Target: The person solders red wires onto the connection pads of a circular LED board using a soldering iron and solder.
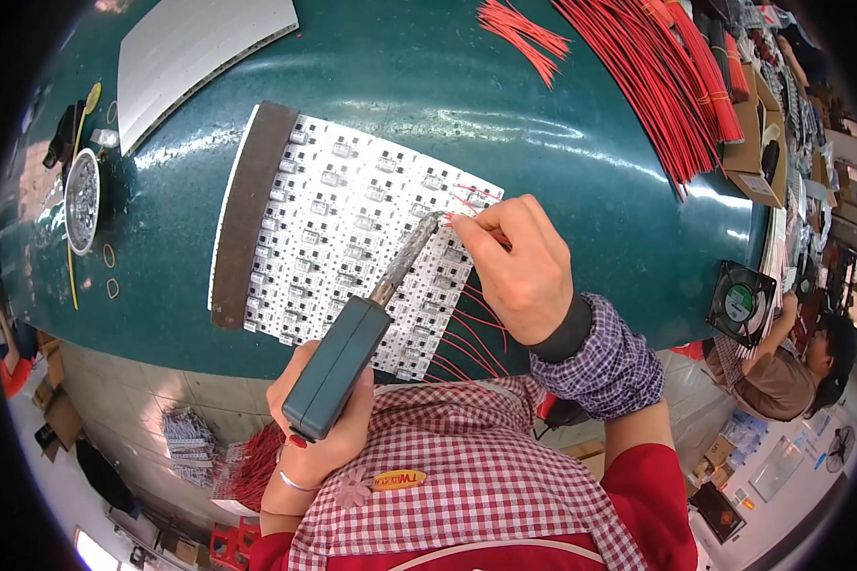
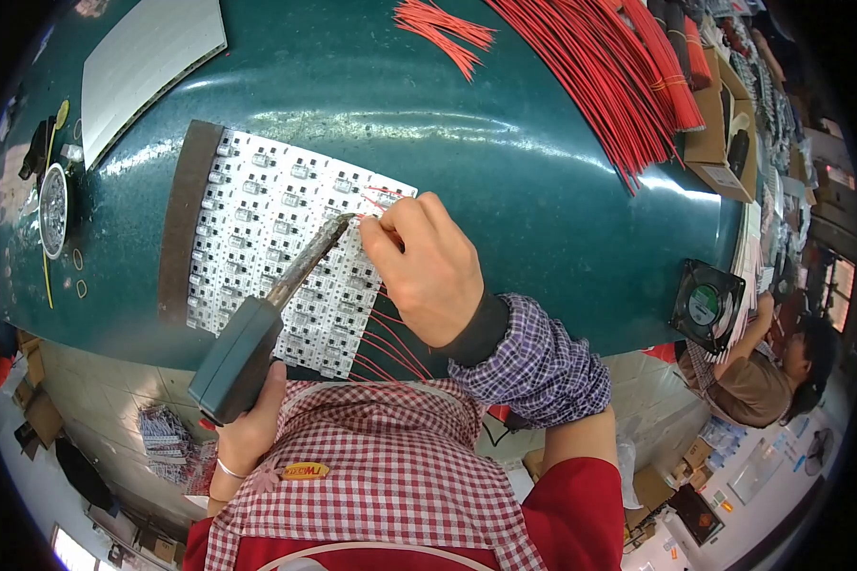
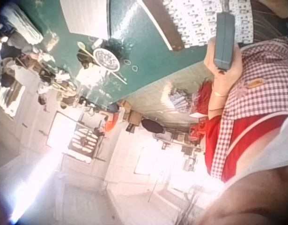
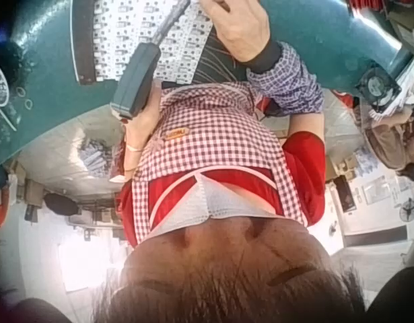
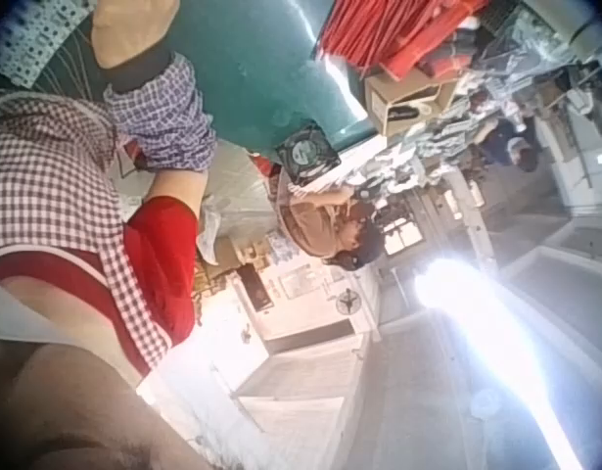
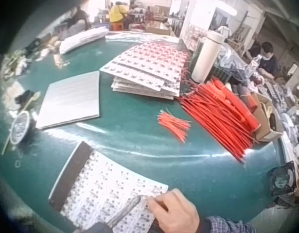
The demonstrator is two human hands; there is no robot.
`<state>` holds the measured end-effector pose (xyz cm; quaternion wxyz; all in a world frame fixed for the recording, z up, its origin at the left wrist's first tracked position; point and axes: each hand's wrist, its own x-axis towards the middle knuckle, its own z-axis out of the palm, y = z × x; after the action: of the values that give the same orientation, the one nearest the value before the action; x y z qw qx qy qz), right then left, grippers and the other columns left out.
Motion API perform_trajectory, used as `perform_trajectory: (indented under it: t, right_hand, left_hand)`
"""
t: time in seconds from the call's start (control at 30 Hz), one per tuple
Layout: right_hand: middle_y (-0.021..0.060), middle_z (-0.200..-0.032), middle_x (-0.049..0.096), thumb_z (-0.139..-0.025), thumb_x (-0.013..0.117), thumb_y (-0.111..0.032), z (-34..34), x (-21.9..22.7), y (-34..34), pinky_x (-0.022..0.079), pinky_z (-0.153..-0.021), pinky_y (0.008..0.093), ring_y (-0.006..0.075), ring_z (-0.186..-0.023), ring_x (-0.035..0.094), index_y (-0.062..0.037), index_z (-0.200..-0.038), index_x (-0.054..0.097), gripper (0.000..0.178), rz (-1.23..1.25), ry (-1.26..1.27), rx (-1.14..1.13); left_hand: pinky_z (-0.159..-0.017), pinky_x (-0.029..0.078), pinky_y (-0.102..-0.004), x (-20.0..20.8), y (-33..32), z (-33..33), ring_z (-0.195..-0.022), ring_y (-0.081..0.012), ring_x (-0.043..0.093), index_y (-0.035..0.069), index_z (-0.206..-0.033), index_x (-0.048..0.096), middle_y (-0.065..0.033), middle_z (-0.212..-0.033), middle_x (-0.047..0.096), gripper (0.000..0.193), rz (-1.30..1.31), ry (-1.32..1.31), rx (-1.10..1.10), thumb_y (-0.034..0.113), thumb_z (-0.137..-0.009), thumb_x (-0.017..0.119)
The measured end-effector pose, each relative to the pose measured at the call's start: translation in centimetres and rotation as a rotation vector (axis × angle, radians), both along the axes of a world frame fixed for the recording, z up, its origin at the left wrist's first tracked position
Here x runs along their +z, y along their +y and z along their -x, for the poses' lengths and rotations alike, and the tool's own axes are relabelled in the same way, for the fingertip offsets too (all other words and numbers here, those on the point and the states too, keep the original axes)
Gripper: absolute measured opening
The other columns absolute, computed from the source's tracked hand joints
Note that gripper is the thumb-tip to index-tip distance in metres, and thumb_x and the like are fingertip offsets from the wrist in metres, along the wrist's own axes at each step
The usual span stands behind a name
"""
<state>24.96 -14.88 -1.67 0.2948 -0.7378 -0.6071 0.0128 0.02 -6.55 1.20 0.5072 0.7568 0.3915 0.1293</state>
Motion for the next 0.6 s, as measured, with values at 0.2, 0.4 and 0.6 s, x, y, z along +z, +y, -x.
perform_trajectory:
  t: [0.2,0.4,0.6]
  right_hand:
    - [0.0086,-0.084,0.056,-0.068,0.073,0.008,0.33,0.04,0.12,0.05,-0.058,0.0324,0.0234,-0.073,0.057,0.003,-0.103,0.07,0.035,-0.004,-0.063,-0.009]
    - [0.0098,-0.086,0.048,-0.071,0.066,0.001,0.37,0.07,0.04,0.049,-0.066,0.0332,0.025,-0.079,0.052,0.0054,-0.103,0.067,0.032,0.035,-0.087,0.016]
    - [0.0094,-0.085,0.055,-0.068,0.07,0.008,0.47,0.21,0.28,0.05,-0.061,0.034,0.0247,-0.075,0.056,0.003,-0.103,0.069,0.036,0.02,-0.08,-0.011]
  left_hand:
    - [-0.059,0.05,-0.03,-0.14,0.14,0.11,-0.064,-0.0236,0.064,-0.003,-0.095,0.069,-0.0121,-0.085,0.064,0.018,-0.018,0.013,-0.024,-0.005,-0.077,0.072]
    - [-0.059,0.05,-0.0297,-0.1,0.08,-0.15,-0.063,-0.0233,0.064,-0.004,-0.093,0.069,-0.0117,-0.084,0.064,0.017,-0.002,-0.019,0.0,-0.006,-0.077,0.072]
    - [-0.06,0.051,-0.03,0.3,0.28,-0.35,-0.065,-0.024,0.065,-0.004,-0.094,0.07,-0.0138,-0.086,0.066,0.019,0.034,-0.026,0.017,-0.006,-0.076,0.072]
